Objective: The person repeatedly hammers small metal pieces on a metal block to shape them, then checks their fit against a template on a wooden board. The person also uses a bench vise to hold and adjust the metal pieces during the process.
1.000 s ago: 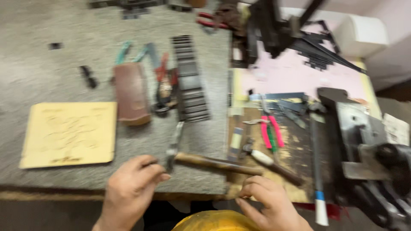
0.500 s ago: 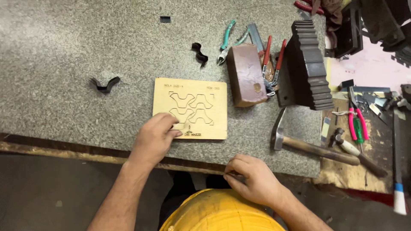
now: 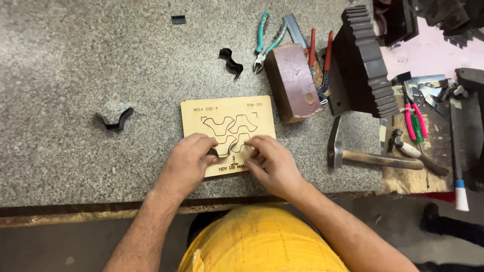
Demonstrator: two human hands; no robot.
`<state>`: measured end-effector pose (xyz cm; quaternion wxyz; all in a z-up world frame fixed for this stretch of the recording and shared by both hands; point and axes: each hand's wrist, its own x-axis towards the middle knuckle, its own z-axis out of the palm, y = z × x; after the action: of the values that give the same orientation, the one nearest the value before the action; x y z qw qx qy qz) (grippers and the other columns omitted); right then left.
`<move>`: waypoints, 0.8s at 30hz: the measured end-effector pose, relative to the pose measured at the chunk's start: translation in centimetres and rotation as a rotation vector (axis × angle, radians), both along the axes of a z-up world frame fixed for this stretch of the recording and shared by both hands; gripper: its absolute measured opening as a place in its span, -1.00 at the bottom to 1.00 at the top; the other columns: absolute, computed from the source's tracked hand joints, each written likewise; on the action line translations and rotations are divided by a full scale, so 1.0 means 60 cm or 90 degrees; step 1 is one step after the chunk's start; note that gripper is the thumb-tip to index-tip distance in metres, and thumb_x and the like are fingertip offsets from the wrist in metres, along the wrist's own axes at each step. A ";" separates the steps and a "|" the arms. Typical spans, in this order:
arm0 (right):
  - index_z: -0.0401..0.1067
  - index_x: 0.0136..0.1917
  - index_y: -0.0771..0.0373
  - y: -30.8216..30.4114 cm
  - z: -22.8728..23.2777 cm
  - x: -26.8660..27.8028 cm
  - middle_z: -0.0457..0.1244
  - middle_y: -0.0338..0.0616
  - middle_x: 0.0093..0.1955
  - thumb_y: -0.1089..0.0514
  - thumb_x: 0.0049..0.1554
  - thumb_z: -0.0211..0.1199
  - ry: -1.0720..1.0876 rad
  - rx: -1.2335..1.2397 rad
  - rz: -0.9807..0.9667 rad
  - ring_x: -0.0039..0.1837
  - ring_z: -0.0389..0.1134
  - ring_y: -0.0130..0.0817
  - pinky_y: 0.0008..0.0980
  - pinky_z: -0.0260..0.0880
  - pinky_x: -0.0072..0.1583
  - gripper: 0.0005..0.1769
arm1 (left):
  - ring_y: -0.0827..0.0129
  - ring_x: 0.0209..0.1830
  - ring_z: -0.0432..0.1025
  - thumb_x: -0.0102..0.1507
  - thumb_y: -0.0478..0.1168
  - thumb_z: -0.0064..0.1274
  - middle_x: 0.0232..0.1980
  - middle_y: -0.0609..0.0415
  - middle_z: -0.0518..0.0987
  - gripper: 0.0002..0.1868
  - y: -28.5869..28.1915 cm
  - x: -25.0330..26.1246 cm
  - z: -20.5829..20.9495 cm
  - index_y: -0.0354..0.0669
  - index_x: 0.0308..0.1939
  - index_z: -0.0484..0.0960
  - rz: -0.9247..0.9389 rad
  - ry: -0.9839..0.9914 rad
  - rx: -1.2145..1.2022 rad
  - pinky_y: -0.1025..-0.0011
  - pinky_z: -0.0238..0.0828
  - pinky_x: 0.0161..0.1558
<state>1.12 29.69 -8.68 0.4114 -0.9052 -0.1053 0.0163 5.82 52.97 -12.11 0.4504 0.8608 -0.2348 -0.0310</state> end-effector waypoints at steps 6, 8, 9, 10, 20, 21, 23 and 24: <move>0.50 0.05 0.30 0.025 -0.028 0.047 0.38 -0.03 0.04 0.34 0.01 0.44 -0.079 -0.024 0.015 -0.03 0.46 -0.22 -0.37 0.48 -0.01 -0.69 | 0.04 -0.10 0.51 0.06 -0.27 0.34 -0.13 -0.09 0.59 -0.63 0.005 0.000 -0.005 -0.31 -0.11 0.61 -0.005 -0.036 -0.055 0.20 0.47 -0.05; 0.54 -0.02 0.26 0.022 -0.035 0.053 0.41 -0.09 -0.01 0.34 0.03 0.45 -0.102 -0.026 0.014 -0.01 0.48 -0.24 -0.40 0.50 0.02 -0.77 | 0.04 -0.10 0.50 0.06 -0.28 0.35 -0.13 -0.08 0.58 -0.64 0.003 0.000 -0.007 -0.31 -0.12 0.61 -0.008 -0.053 -0.066 0.19 0.46 -0.05; 0.54 -0.03 0.27 0.019 -0.037 0.056 0.41 -0.08 -0.01 0.35 0.03 0.45 -0.099 -0.020 0.021 -0.01 0.49 -0.24 -0.40 0.51 0.01 -0.78 | 0.05 -0.10 0.50 0.06 -0.30 0.35 -0.12 -0.07 0.58 -0.64 0.003 0.000 -0.007 -0.32 -0.12 0.61 -0.011 -0.058 -0.073 0.20 0.46 -0.04; 0.54 -0.05 0.27 0.017 -0.039 0.059 0.41 -0.08 -0.02 0.35 0.02 0.45 -0.096 -0.014 0.028 -0.01 0.50 -0.25 -0.41 0.52 0.01 -0.79 | 0.06 -0.10 0.50 0.06 -0.31 0.34 -0.12 -0.07 0.57 -0.65 0.003 0.002 -0.008 -0.32 -0.12 0.61 -0.014 -0.064 -0.081 0.21 0.45 -0.04; 0.53 -0.06 0.27 -0.006 -0.045 0.075 0.40 -0.07 0.01 0.37 0.02 0.46 -0.048 -0.007 0.095 0.02 0.51 -0.26 -0.41 0.55 -0.02 -0.79 | 0.09 -0.12 0.49 0.06 -0.42 0.30 -0.10 -0.06 0.55 -0.66 0.009 0.022 -0.008 -0.35 -0.09 0.63 -0.037 0.013 -0.159 0.24 0.48 -0.04; 0.53 -0.06 0.27 -0.007 -0.044 0.076 0.40 -0.07 0.01 0.38 0.03 0.45 -0.043 -0.002 0.096 0.02 0.51 -0.26 -0.41 0.55 -0.02 -0.79 | 0.09 -0.12 0.49 0.06 -0.42 0.30 -0.10 -0.06 0.55 -0.66 0.009 0.022 -0.006 -0.35 -0.10 0.63 -0.038 0.017 -0.159 0.24 0.48 -0.04; 0.52 -0.06 0.28 -0.007 -0.043 0.078 0.40 -0.07 0.01 0.39 0.04 0.44 -0.037 0.008 0.100 0.02 0.52 -0.26 -0.42 0.56 -0.02 -0.80 | 0.10 -0.13 0.49 0.06 -0.43 0.30 -0.10 -0.07 0.55 -0.67 0.008 0.025 -0.002 -0.36 -0.10 0.64 -0.035 0.024 -0.155 0.24 0.48 -0.05; 0.52 -0.06 0.28 -0.006 -0.043 0.080 0.40 -0.06 0.01 0.39 0.04 0.45 -0.034 0.006 0.099 0.01 0.52 -0.26 -0.42 0.56 -0.03 -0.80 | 0.10 -0.13 0.49 0.06 -0.43 0.30 -0.10 -0.07 0.55 -0.68 0.007 0.026 -0.001 -0.36 -0.11 0.64 -0.031 0.027 -0.151 0.25 0.48 -0.05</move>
<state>5.90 29.36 -11.27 0.4102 -0.8924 -0.1864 0.0233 7.35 53.39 -12.18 0.5532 0.7947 -0.2478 -0.0319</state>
